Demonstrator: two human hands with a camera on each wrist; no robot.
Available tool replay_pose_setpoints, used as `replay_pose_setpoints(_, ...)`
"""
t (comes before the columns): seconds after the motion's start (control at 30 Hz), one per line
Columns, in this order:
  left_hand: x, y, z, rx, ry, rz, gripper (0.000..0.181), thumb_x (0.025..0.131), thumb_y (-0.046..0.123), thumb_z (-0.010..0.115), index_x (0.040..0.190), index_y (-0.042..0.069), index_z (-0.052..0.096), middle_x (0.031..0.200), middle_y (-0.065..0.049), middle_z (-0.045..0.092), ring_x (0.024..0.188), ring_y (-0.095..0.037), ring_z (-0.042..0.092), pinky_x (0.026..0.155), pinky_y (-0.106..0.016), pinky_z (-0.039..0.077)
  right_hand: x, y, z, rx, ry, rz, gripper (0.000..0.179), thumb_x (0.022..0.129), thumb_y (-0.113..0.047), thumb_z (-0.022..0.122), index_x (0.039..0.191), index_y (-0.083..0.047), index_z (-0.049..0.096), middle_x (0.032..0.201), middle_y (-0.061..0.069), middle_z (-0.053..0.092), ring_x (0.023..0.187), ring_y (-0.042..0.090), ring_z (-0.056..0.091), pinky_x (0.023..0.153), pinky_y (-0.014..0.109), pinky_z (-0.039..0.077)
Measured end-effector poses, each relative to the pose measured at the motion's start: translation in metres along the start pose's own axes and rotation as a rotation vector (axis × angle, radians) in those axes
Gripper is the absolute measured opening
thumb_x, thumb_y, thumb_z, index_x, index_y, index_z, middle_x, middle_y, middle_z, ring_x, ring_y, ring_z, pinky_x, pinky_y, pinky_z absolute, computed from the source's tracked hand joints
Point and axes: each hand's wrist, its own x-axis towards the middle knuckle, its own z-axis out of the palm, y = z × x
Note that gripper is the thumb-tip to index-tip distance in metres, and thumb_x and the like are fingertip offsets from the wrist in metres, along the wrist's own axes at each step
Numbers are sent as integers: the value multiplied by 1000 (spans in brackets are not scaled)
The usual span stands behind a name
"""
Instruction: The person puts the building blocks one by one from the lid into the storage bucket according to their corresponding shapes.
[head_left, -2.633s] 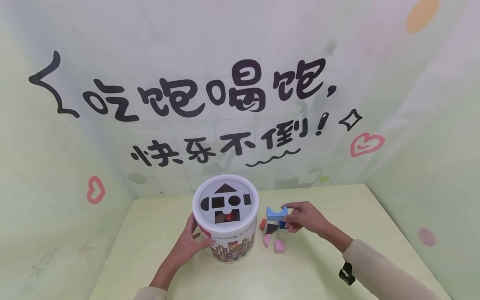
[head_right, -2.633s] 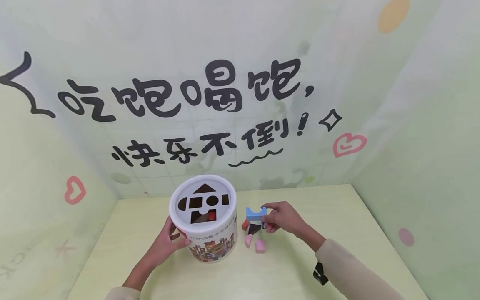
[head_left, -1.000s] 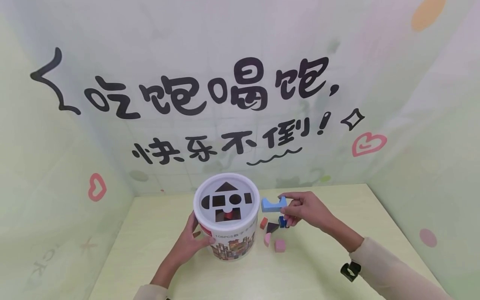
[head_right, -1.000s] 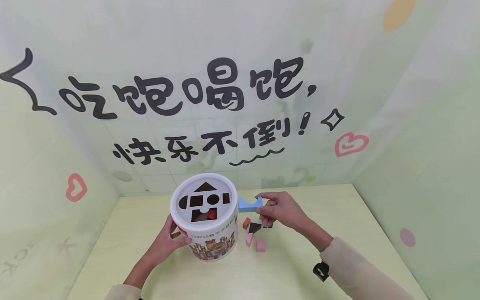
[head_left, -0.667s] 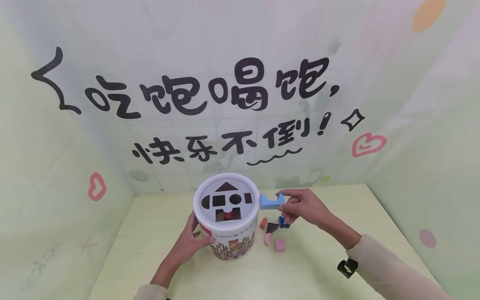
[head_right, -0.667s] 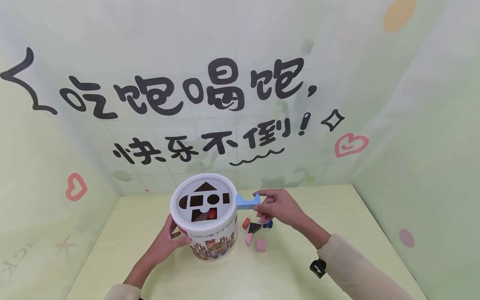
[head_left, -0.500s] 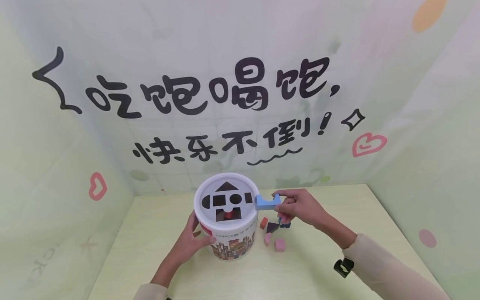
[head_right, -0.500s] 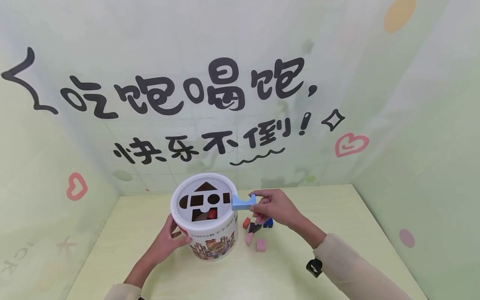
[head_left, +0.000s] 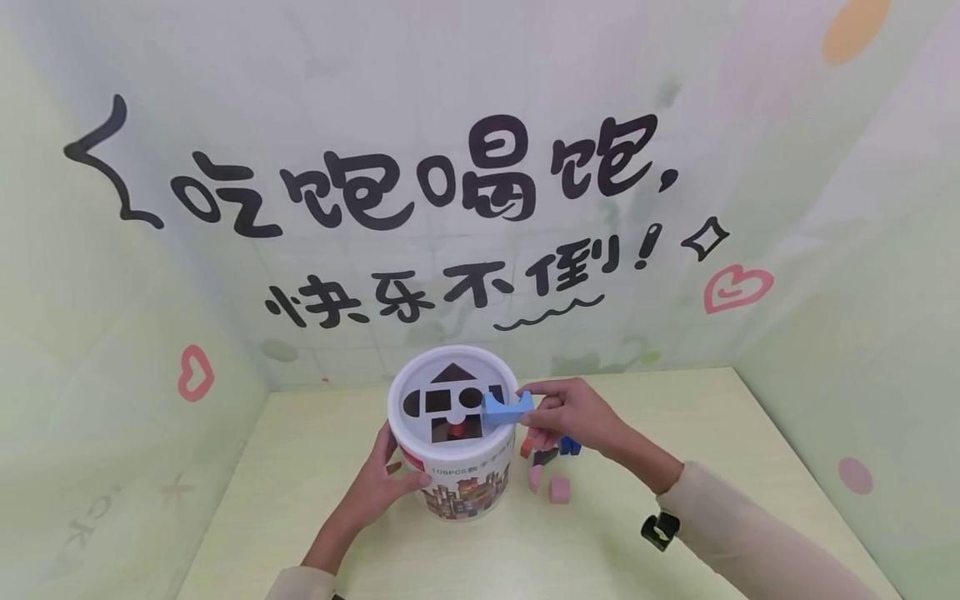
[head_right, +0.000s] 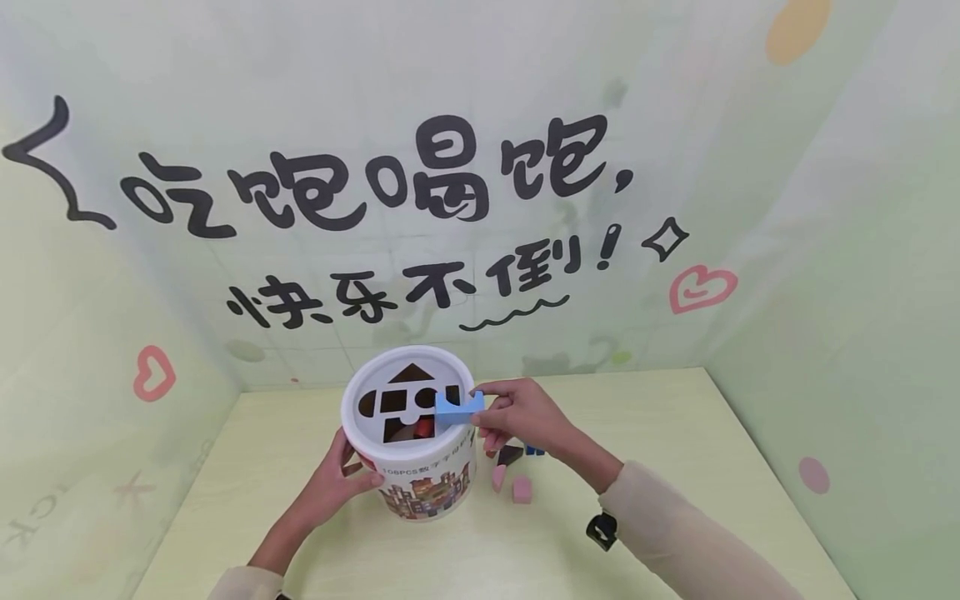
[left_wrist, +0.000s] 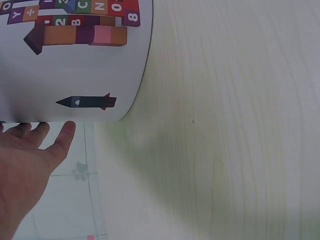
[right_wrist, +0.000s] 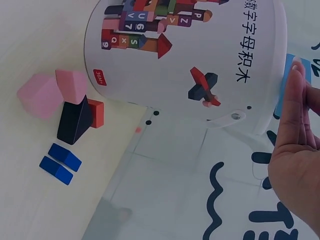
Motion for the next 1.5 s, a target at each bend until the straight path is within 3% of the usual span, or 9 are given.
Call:
replay_pose_setpoints(0.2,0,0,0,2,0,-1,103,79,20,80,156,22,11,161,-14,20,145,-42,20,105,-63,36,4,-3,6,24,-15,7,41,87,-13,72,126,-3,62,77,16,72,63,26,71,64,38,61)
replay_pose_setpoints(0.4,0,-1,0,3,0,1,103,79,19,80,156,22,12,160,-14,21,145,-43,21,105,-63,37,8,-5,10,18,-35,-14,44,88,-12,71,128,0,60,79,19,71,64,33,71,66,45,60)
replay_pose_setpoints(0.57,0,0,1,5,2,-7,103,79,19,80,156,21,11,160,-15,21,145,-43,21,105,-63,37,9,-7,14,42,-37,-10,47,87,-11,72,130,2,58,80,22,70,61,30,70,68,51,59)
replay_pose_setpoints(0.83,0,1,1,-4,1,-8,103,79,19,80,156,22,12,160,-14,20,145,-43,20,105,-64,36,13,-11,23,59,-41,1,48,86,-9,72,130,3,58,74,12,70,55,18,66,64,53,58)
replay_pose_setpoints(1.27,0,-5,1,-11,-5,-29,104,79,22,80,156,25,10,160,-11,22,145,-41,23,105,-63,36,16,-20,41,-50,-56,17,53,85,-15,74,132,2,57,70,7,71,55,16,67,46,25,52)
replay_pose_setpoints(1.5,2,-2,1,-9,3,-21,103,79,22,80,156,27,11,160,-10,23,145,-40,24,105,-64,37,20,-25,45,-60,-48,28,48,85,-12,73,129,3,59,67,7,69,54,16,67,51,31,57)
